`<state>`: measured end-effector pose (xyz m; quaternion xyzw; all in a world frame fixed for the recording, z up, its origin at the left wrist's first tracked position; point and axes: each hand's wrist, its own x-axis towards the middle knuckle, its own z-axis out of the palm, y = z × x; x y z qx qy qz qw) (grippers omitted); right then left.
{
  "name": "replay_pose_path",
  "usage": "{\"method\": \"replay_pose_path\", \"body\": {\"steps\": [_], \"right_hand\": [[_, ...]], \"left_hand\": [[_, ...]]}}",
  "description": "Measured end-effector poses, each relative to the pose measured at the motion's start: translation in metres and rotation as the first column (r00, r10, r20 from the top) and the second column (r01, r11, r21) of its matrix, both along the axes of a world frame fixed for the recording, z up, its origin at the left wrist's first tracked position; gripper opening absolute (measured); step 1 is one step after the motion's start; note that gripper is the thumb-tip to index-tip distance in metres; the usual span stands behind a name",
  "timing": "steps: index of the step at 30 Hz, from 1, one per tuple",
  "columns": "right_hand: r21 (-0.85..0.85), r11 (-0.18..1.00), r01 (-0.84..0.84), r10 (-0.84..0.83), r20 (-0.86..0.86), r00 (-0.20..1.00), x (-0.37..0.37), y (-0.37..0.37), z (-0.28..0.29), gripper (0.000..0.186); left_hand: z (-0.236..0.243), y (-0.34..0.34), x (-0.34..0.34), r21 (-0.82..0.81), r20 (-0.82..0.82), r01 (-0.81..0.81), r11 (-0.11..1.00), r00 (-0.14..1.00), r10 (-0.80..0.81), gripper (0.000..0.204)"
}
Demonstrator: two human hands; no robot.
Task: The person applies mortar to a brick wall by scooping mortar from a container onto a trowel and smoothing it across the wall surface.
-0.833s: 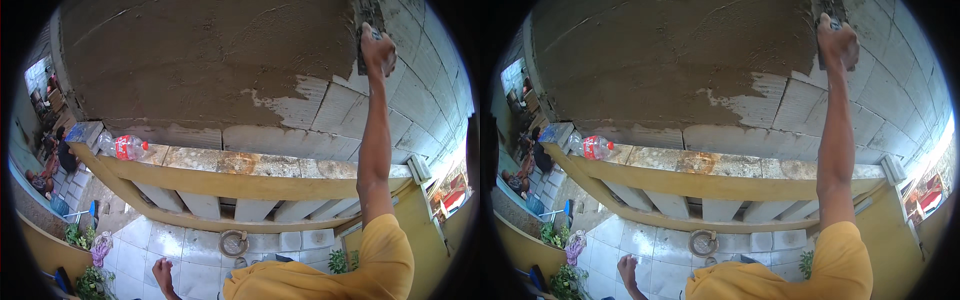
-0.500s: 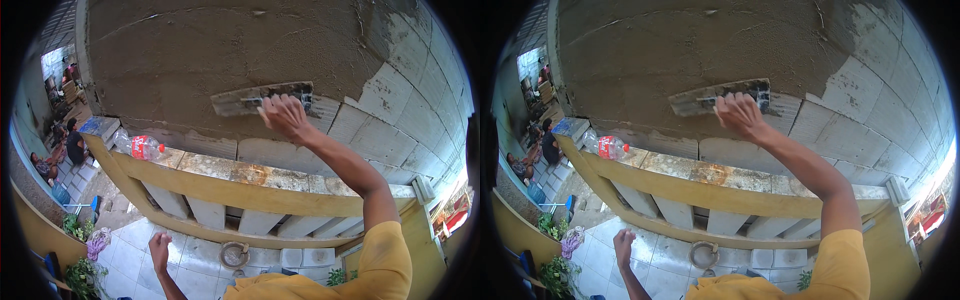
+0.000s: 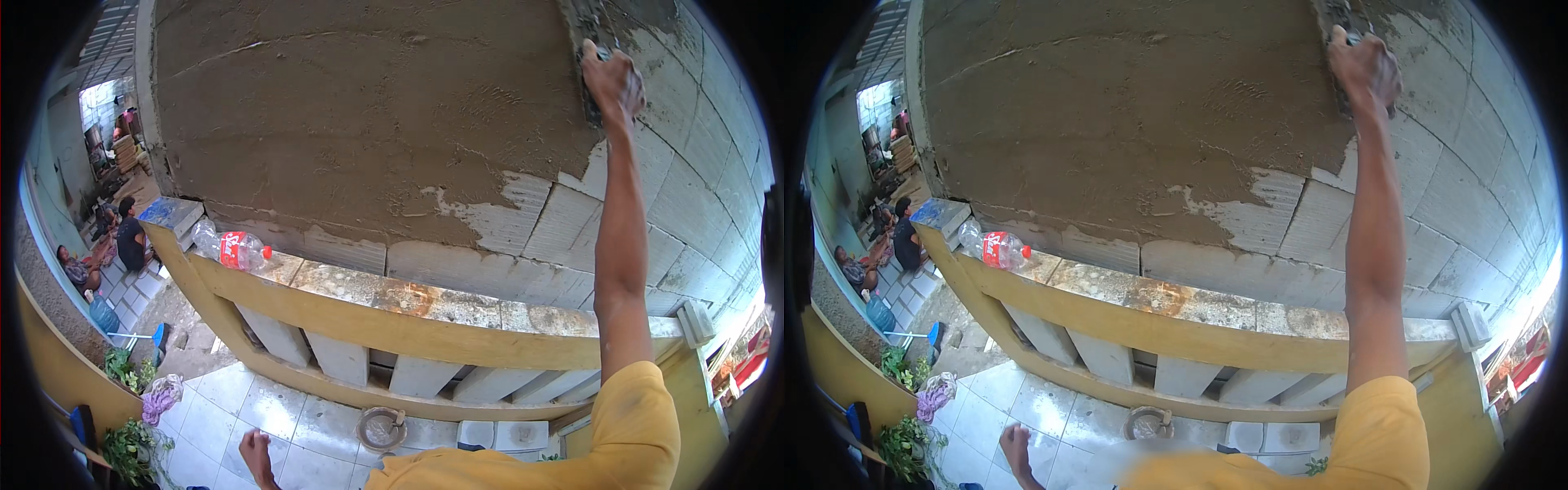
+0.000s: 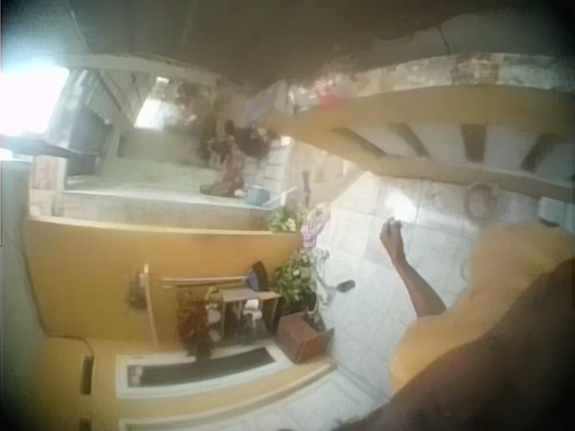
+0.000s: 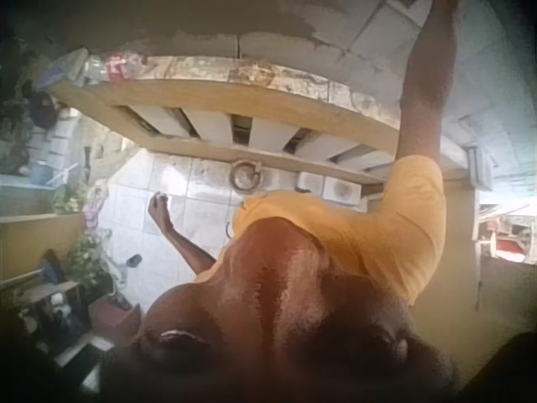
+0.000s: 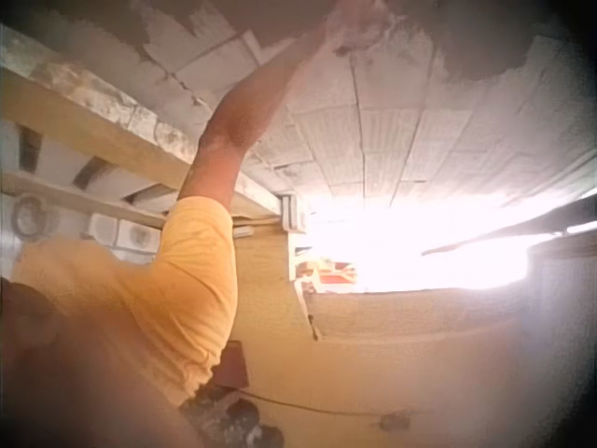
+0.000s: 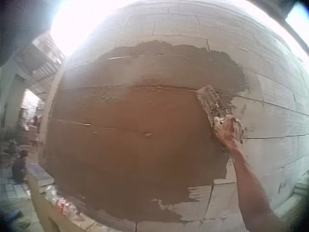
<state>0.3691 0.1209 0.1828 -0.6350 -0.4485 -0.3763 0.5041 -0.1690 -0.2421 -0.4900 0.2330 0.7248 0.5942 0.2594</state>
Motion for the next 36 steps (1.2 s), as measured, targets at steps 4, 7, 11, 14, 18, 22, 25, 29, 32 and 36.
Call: {"method": "replay_pose_path", "body": {"steps": [4,7,11,14,18,22,25,29,32,36], "right_hand": [[-0.004,0.998,-0.058,0.058,0.113,0.992,0.008,0.01,-0.063,0.055],[-0.146,0.976,-0.162,0.188,0.188,0.964,-0.02,0.015,-0.081,0.056],[-0.15,0.987,-0.061,0.063,0.006,0.998,0.065,-0.017,-0.022,0.06],[0.1,0.976,0.195,-0.195,-0.017,0.981,0.131,-0.019,-0.009,0.062],[0.001,0.994,-0.109,0.109,-0.001,0.994,0.096,-0.034,-0.087,0.051],[-0.159,0.948,-0.275,0.316,0.559,0.767,0.019,0.0,-0.157,0.038],[-0.071,0.945,-0.319,0.284,0.665,0.691,-0.022,0.02,-0.128,0.038],[0.184,0.958,-0.219,0.081,0.561,0.824,-0.009,0.024,-0.034,0.041],[0.082,0.977,-0.197,0.162,0.318,0.934,0.031,-0.009,0.017,0.034],[0.194,0.971,-0.137,0.12,0.096,0.988,0.081,-0.024,0.031,0.026]], "left_hand": [[-0.125,-0.099,0.004,-0.151,-0.011,-0.033,0.988,0.999,0.031,0.017],[-0.107,-0.024,0.009,-0.186,0.238,0.12,0.975,0.969,-0.073,0.026],[-0.013,0.03,0.053,-0.156,0.198,0.193,0.969,0.967,-0.161,0.029],[-0.093,-0.014,0.01,-0.225,0.255,0.171,0.959,0.96,-0.111,0.024],[-0.108,-0.049,-0.016,-0.168,0.086,0.05,0.984,0.996,-0.036,0.027],[0.013,0.082,-0.027,0.226,-0.146,-0.146,0.963,0.972,0.182,0.022],[0.155,0.168,0.026,0.549,-0.142,-0.131,0.825,0.959,0.247,0.031],[0.255,0.216,0.087,0.605,-0.193,0.022,0.796,0.974,0.119,0.03],[0.259,0.224,0.1,0.633,-0.206,0.099,0.768,0.977,0.044,0.029],[0.232,0.201,0.091,0.561,-0.197,0.056,0.826,0.978,0.068,0.027]]}}
